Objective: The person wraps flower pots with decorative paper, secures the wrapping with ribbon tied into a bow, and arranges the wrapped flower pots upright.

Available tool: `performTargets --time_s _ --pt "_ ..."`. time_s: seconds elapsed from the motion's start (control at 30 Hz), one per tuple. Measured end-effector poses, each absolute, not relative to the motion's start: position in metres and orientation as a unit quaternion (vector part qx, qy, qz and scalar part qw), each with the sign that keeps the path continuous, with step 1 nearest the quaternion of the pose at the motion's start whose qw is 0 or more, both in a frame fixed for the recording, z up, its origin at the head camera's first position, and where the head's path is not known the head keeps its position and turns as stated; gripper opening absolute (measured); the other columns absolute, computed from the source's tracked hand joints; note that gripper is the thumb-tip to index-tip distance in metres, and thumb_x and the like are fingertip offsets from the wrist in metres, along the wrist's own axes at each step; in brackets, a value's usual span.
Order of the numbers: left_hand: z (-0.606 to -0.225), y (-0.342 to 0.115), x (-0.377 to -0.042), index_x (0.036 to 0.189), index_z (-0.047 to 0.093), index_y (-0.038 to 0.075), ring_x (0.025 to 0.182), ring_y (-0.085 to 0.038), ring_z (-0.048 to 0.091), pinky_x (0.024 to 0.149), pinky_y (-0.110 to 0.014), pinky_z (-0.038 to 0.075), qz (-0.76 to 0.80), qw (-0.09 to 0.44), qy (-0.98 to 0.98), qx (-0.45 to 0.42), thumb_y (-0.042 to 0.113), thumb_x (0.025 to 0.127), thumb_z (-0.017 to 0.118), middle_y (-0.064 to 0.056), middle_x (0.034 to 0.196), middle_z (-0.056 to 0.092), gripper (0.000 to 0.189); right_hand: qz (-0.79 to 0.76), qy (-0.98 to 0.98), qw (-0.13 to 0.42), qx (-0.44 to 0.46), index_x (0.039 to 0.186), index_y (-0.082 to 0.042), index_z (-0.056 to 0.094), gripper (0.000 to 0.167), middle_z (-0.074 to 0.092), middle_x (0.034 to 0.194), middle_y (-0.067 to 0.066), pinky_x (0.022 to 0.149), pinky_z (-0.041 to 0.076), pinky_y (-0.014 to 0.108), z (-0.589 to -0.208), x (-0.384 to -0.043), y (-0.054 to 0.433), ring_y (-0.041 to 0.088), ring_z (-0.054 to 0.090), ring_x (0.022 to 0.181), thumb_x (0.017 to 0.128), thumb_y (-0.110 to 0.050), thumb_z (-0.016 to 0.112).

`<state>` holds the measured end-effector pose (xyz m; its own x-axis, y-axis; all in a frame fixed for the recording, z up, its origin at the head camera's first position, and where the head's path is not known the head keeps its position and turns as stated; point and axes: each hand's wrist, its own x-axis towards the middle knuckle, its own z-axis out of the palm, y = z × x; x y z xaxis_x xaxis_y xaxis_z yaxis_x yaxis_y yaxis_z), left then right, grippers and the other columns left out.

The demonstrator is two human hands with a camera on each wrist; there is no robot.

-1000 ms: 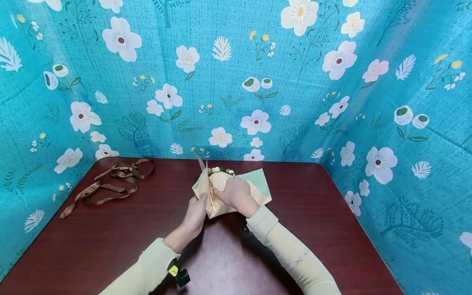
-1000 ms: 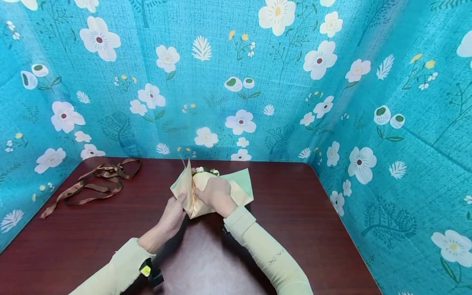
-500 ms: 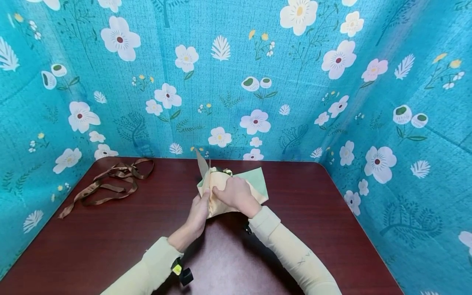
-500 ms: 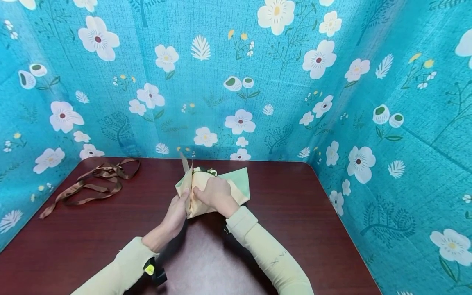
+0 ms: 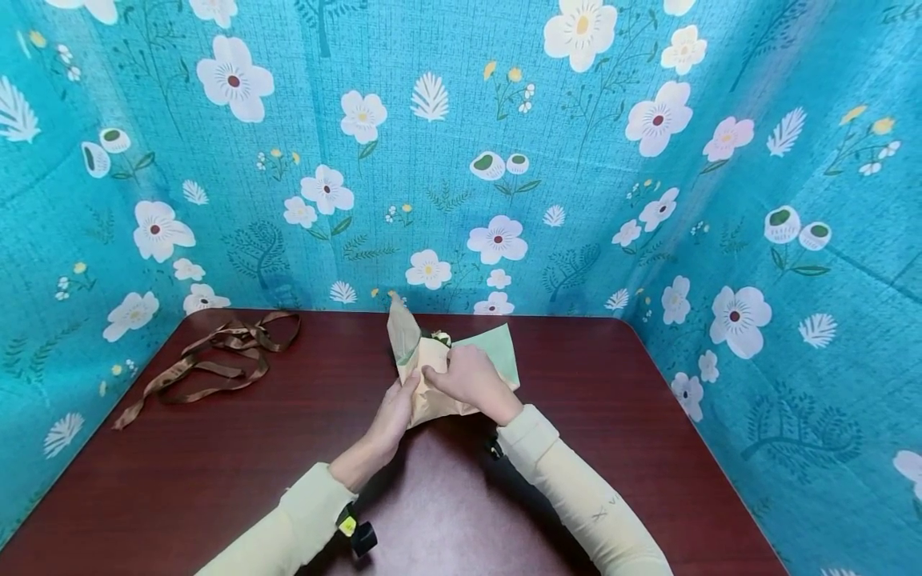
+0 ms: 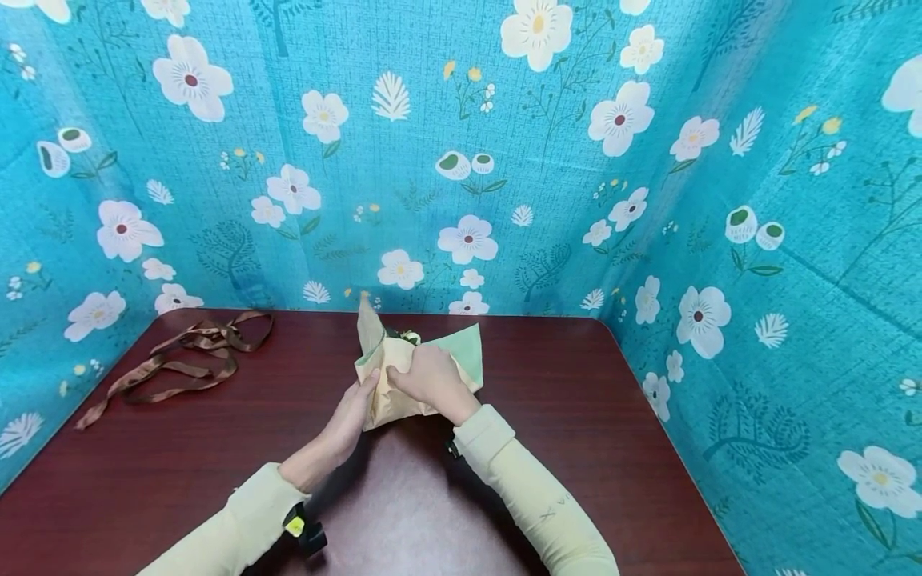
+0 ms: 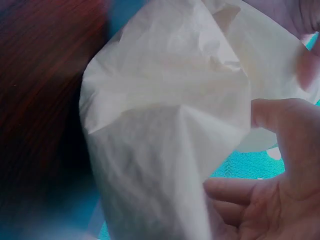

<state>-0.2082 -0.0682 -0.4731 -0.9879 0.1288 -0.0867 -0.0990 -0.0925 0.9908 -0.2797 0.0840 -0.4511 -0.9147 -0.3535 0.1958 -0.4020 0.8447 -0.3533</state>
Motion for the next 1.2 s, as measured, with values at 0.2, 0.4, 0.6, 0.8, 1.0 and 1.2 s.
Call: performTargets --time_s 0.2,0.4,0.6,0.8,1.0,1.2 --pt "-0.471 -0.070 -0.210 0.150 0.038 0.000 0.145 -0.027 0.032 0.121 -0.043 0.018 0.762 0.106 0.637 0.045 0.046 0.107 0.028 -0.016 0.156 0.039 0.064 0.227 -0.948 0.047 0.219 0.053 -0.014 0.042 0.055 0.030 0.047 -0.006 0.045 0.027 0.026 -0.453 -0.282 0.089 0.009 0.031 0.046 0.092 -0.041 0.070" --pt "-0.471 -0.071 -0.210 0.154 0.029 -0.003 0.154 -0.028 0.016 0.123 -0.044 0.009 0.776 0.084 0.621 0.071 0.041 0.106 0.018 -0.017 0.166 0.023 0.066 0.241 -0.937 0.009 0.251 0.059 -0.011 0.046 0.049 0.030 0.052 -0.007 0.048 0.027 0.025 -0.449 -0.283 0.096 0.008 0.032 0.050 0.097 -0.035 0.066" --pt "-0.471 -0.076 -0.211 0.159 0.022 -0.003 0.156 -0.033 0.009 0.124 -0.050 0.006 0.737 0.088 0.668 0.056 0.043 0.108 0.014 -0.019 0.168 0.017 0.069 0.259 -0.924 -0.019 0.281 0.065 -0.012 0.050 0.039 0.036 0.055 -0.008 0.050 0.031 0.023 -0.447 -0.284 0.105 0.005 0.035 0.050 0.096 -0.030 0.066" --pt "-0.472 -0.085 -0.222 0.146 0.045 -0.009 0.140 -0.038 0.041 0.118 -0.052 0.028 0.653 0.038 0.754 0.052 0.035 0.112 0.022 -0.027 0.148 0.048 0.061 0.262 -0.911 -0.052 0.314 0.074 -0.011 0.058 0.027 0.043 0.056 -0.005 0.050 0.032 0.021 -0.443 -0.285 0.113 0.003 0.037 0.050 0.092 -0.027 0.071" --pt "-0.479 -0.094 -0.233 0.120 0.069 -0.010 0.138 -0.043 0.044 0.113 -0.055 0.038 0.572 -0.031 0.814 0.092 0.019 0.109 0.042 -0.028 0.148 0.045 0.042 0.260 -0.898 -0.089 0.343 0.083 0.002 0.060 0.034 0.044 0.059 -0.005 0.051 0.030 0.021 -0.441 -0.286 0.119 0.003 0.036 0.052 0.089 -0.026 0.078" --pt "-0.484 -0.098 -0.242 0.115 0.073 -0.009 0.122 -0.042 0.058 0.096 -0.053 0.053 0.537 -0.077 0.829 0.136 0.006 0.100 0.055 -0.028 0.135 0.055 0.027 0.274 -0.889 -0.106 0.350 0.084 0.001 0.059 0.032 0.052 0.062 -0.001 0.052 0.032 0.020 -0.444 -0.287 0.122 0.003 0.039 0.053 0.089 -0.023 0.078"
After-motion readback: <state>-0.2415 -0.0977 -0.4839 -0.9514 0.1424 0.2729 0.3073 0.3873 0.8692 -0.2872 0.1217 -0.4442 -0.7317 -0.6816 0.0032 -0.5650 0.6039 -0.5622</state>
